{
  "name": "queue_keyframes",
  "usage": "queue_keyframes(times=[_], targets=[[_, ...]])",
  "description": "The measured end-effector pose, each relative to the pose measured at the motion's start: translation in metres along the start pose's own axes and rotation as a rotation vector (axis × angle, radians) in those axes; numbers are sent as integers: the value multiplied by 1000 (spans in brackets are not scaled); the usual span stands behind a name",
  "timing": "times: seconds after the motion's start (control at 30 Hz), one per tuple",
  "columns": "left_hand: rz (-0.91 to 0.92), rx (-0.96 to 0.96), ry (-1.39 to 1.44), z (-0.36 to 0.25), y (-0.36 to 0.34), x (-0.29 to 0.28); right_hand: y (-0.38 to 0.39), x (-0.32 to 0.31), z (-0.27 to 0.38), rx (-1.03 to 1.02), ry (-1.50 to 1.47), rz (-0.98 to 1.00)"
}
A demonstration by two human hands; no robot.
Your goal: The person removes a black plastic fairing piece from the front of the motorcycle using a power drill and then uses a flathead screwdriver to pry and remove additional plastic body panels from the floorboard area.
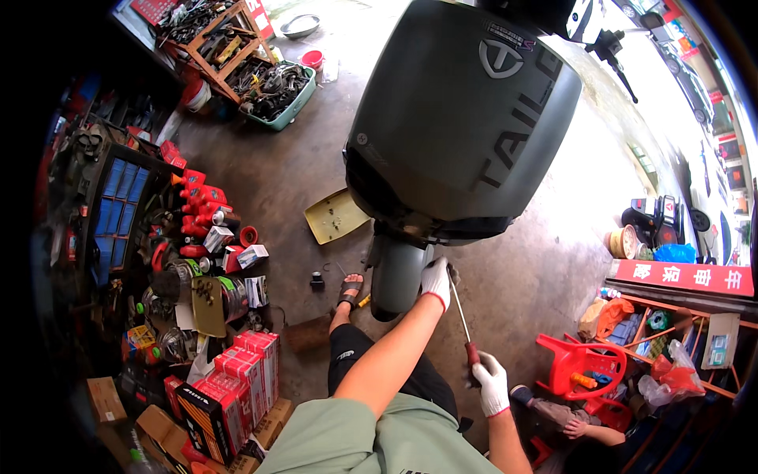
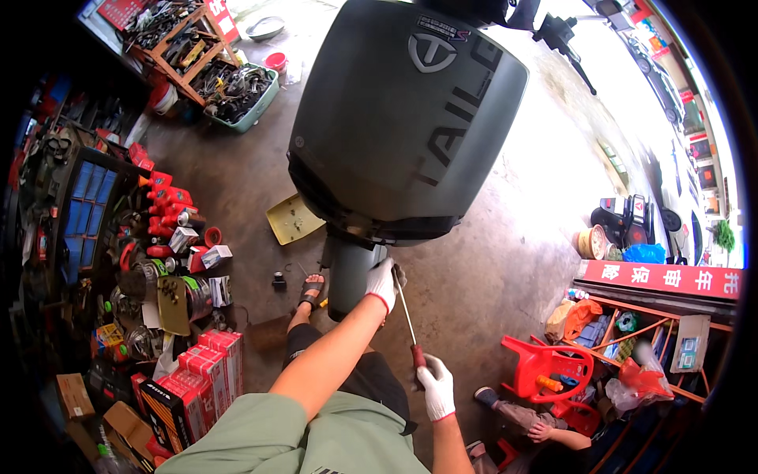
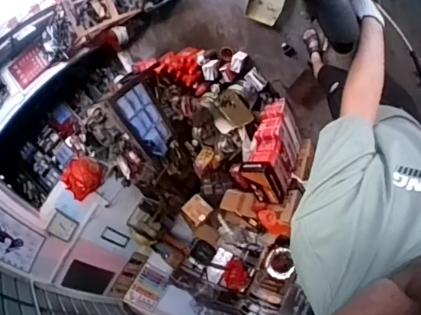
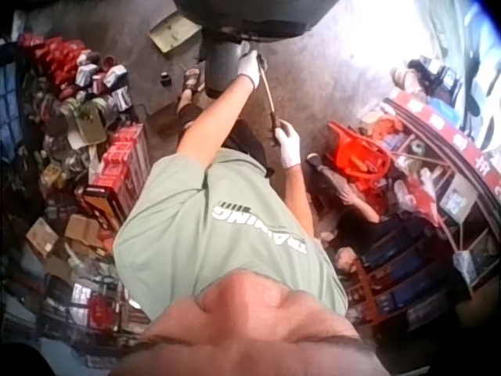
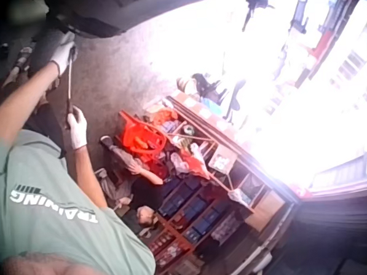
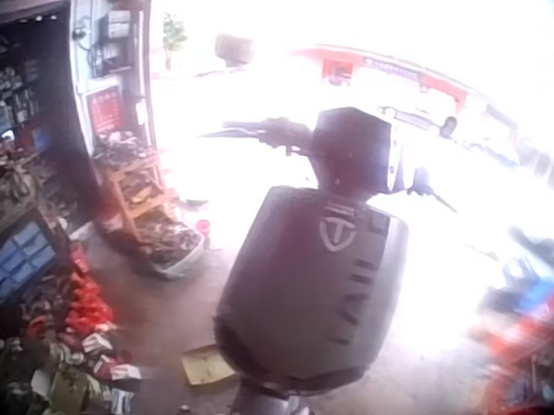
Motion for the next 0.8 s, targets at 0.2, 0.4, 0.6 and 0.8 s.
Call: queue_keyframes(times=[0.2, 0.4, 0.6, 0.8], targets=[[-198, 104, 357, -33, 27, -112, 4, 24, 5, 172, 209, 134], [-383, 309, -131, -133, 3, -236, -21, 89, 23, 192, 223, 216], [-393, 261, -549, -228, -38, -256, -44, 142, 39, 206, 213, 180], [-255, 351, -998, -261, -45, -246, -70, 185, 45, 222, 124, 170]])
Point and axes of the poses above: each hand's wrist, its own y-axis away from the middle knuckle, its own x-axis out of the palm, z = x × y, the point moved 5 cm from there along -y, towards the middle knuckle, and after that the axes turned 14 degrees about z, right-handed, at the moved point
